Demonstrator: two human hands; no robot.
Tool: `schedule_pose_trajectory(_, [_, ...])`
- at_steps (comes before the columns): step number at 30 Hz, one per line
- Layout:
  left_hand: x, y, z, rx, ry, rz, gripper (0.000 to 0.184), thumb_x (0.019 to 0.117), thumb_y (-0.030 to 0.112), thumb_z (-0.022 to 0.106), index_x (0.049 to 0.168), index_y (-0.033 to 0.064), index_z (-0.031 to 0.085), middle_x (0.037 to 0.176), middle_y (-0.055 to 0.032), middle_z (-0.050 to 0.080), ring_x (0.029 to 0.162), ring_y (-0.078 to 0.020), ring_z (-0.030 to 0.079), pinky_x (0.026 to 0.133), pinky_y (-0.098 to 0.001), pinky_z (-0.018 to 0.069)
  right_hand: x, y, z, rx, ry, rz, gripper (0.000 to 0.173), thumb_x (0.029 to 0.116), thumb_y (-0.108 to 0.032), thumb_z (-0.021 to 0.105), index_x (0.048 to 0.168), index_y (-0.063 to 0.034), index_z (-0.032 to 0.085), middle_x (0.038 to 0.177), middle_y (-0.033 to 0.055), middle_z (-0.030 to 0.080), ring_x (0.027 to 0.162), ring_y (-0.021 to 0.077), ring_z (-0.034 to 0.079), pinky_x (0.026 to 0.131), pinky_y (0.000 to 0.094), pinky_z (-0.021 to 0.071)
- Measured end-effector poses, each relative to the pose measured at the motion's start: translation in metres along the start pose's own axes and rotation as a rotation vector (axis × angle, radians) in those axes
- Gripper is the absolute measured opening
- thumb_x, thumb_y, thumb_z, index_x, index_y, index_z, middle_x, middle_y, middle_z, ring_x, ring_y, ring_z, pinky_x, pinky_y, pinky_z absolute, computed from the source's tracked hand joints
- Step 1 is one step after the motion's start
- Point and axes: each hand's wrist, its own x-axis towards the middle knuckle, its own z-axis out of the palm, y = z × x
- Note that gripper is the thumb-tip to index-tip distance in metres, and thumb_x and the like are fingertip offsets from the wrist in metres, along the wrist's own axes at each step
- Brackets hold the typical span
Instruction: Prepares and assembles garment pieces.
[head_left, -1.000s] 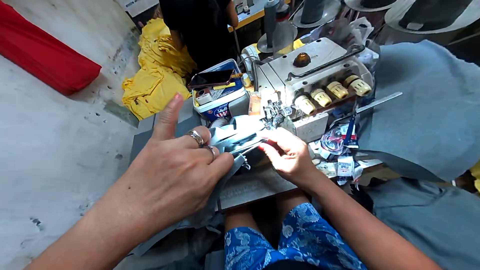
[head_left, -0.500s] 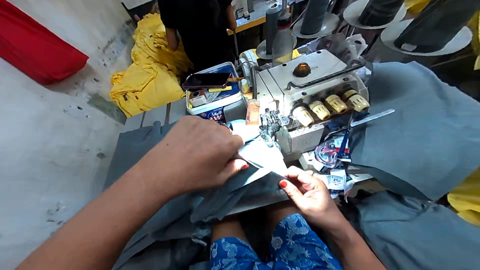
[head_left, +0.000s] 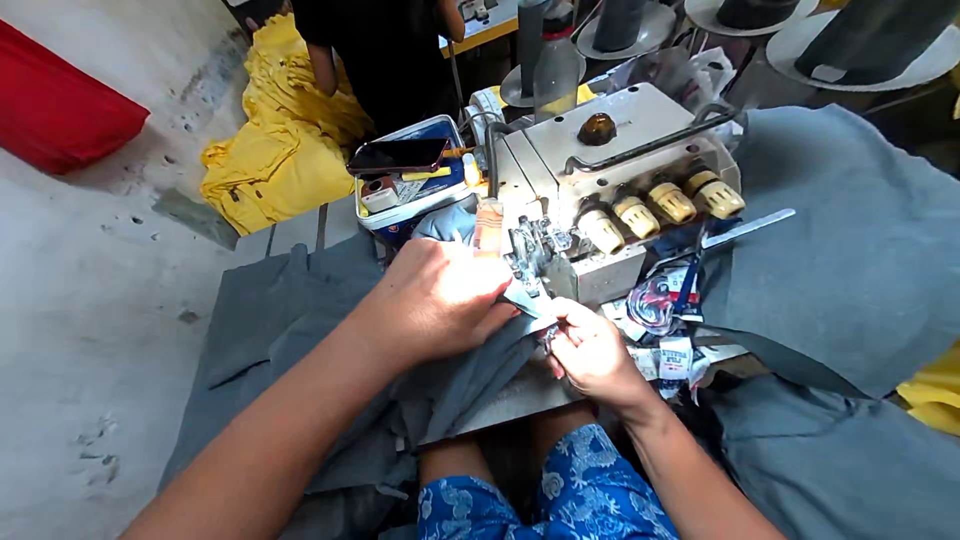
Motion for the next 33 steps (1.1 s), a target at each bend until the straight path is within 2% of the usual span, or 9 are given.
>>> schedule_pose_trajectory(6, [0.003,0.0,0.005,-0.021,-0.031,-0.045,0.04,0.09,0.047,0.061,0.068,0.0131,0.065,0.055,-0.0005,0.05,0.05,-0.0188,0.055,0.044,-0.0353,0.0364,0.002,-0.004,-0.004,-0.006,-0.058,0.041,0.015,0.1008,-0.008,0.057,0.111,0.0014,0.062,0.086,-0.0075,0.062,0.055,-0.0097,0.051,0.05,0.0078,0.0464])
schedule_pose_trajectory(20, [0.007,0.009,0.024,-0.097,-0.096,-0.008,0.038,0.0929,0.041,0.062,0.069,0.0119,0.066,0.058,-0.0023,0.055,0.056,-0.0215,0.06,0.049,-0.0405,0.0452,0.0,-0.002,-0.001,-0.154,0.019,-0.053,0.017,0.0995,-0.008,0.058,0.105,0.0048,0.068,0.092,0.0006,0.067,0.061,-0.0097,0.052,0.057,0.0074,0.0467])
schedule_pose_trajectory(22, [0.003,0.0,0.031,-0.106,-0.083,0.059,0.04,0.0944,0.042,0.06,0.067,0.0127,0.067,0.067,-0.0028,0.059,0.068,-0.0222,0.061,0.06,-0.0405,0.0461,0.003,-0.002,-0.001,-0.127,0.019,-0.014,0.015,0.0994,-0.008,0.058,0.103,0.0021,0.068,0.09,-0.0017,0.065,0.057,-0.01,0.05,0.053,0.0071,0.0459])
schedule_pose_trajectory(24, [-0.004,-0.012,0.035,-0.153,-0.123,0.089,0.044,0.0969,0.044,0.056,0.066,0.0132,0.065,0.075,-0.0045,0.062,0.082,-0.0247,0.061,0.083,-0.0465,0.0439,0.004,-0.002,-0.001,-0.106,0.013,0.016,0.014,0.0996,-0.007,0.058,0.103,0.0014,0.068,0.089,-0.0022,0.065,0.055,-0.0093,0.05,0.052,0.0079,0.0457])
schedule_pose_trajectory(26, [-0.012,-0.032,0.032,-0.076,-0.205,0.01,0.053,0.0946,0.056,0.052,0.07,0.0107,0.065,0.072,-0.0073,0.064,0.08,-0.0267,0.066,0.096,-0.0554,0.0455,0.004,-0.001,-0.001,-0.094,0.019,0.014,0.013,0.0994,-0.006,0.057,0.103,0.0023,0.067,0.087,-0.0025,0.064,0.055,-0.0092,0.05,0.051,0.008,0.046])
schedule_pose_trajectory(29, [-0.024,-0.07,-0.001,0.008,-0.529,-0.291,0.079,0.0847,0.075,0.059,0.113,0.0033,0.072,0.094,-0.0189,0.073,0.098,-0.0376,0.07,0.109,-0.0666,0.0354,0.001,0.001,0.002,-0.116,0.067,-0.014,0.014,0.0996,-0.005,0.057,0.104,0.0046,0.067,0.088,-0.0006,0.064,0.055,-0.0081,0.051,0.052,0.0088,0.047])
schedule_pose_trajectory(30, [-0.032,-0.075,-0.014,0.028,-0.539,-0.295,0.079,0.0842,0.077,0.057,0.112,0.0043,0.072,0.092,-0.018,0.073,0.096,-0.0371,0.07,0.103,-0.0662,0.0402,-0.003,0.002,0.004,-0.151,0.104,-0.056,0.016,0.1,-0.005,0.057,0.106,0.0061,0.067,0.091,0.0016,0.066,0.058,-0.0079,0.054,0.054,0.0088,0.0493])
schedule_pose_trajectory(32, [-0.046,-0.06,-0.047,0.038,-0.384,-0.14,0.057,0.0902,0.067,0.053,0.073,0.0136,0.063,0.062,-0.0039,0.058,0.063,-0.0239,0.063,0.068,-0.0531,0.0514,-0.019,0.012,0.011,-0.287,0.236,-0.234,0.022,0.0995,-0.01,0.062,0.113,0.0065,0.068,0.104,0.009,0.07,0.075,-0.0043,0.063,0.068,0.0112,0.055])
schedule_pose_trajectory(33, [-0.049,-0.038,-0.068,-0.022,-0.315,-0.071,0.048,0.0935,0.055,0.053,0.063,0.0183,0.058,0.054,0.0027,0.051,0.052,-0.0166,0.057,0.052,-0.0433,0.0477,-0.031,0.018,0.019,-0.365,0.27,-0.287,0.025,0.1018,-0.019,0.061,0.114,0.0023,0.063,0.11,0.0097,0.068,0.087,-0.0018,0.064,0.077,0.0125,0.0542])
